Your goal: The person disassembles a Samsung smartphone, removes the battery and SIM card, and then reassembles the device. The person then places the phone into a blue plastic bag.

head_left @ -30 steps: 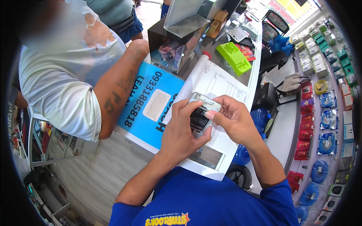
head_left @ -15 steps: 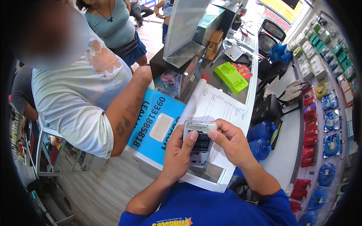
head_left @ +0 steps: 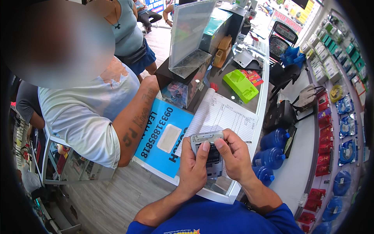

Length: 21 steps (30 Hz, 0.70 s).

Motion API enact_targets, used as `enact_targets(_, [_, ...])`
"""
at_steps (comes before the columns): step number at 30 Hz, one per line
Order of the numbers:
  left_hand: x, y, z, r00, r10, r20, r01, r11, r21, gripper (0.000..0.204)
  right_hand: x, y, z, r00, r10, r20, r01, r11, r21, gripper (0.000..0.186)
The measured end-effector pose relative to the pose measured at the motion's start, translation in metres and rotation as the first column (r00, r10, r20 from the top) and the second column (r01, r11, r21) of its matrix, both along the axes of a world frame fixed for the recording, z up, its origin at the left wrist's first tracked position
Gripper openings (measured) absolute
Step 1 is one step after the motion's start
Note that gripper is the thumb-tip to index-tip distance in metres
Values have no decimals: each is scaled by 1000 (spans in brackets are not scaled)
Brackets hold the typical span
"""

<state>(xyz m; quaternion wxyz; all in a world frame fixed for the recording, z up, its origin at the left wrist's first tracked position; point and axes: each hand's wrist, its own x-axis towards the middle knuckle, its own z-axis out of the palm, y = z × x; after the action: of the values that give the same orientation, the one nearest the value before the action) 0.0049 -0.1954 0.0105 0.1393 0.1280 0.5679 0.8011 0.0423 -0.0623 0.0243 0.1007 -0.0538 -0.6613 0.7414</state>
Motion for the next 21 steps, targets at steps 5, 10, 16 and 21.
enact_targets(5, [-6, -1, 3, 999, -37, 18, 37, 999, 1, 27, -2, 5, 2, 1000, -3, 9, 2, 989, 146, 20])
enact_targets(10, [-7, -2, 10, 995, -69, 69, 66, 997, 34, 28, 0, 8, 10, 999, 39, -13, -40, 995, -95, 19])
enact_targets(16, [-10, -6, 9, 994, -94, 56, 89, 993, 82, 24, 1, 7, 4, 998, 59, -10, -60, 994, -89, 20])
enact_targets(21, [-15, -4, 3, 985, -98, 145, 91, 994, 56, 24, -1, 10, 0, 993, 62, 98, -55, 996, -75, 26])
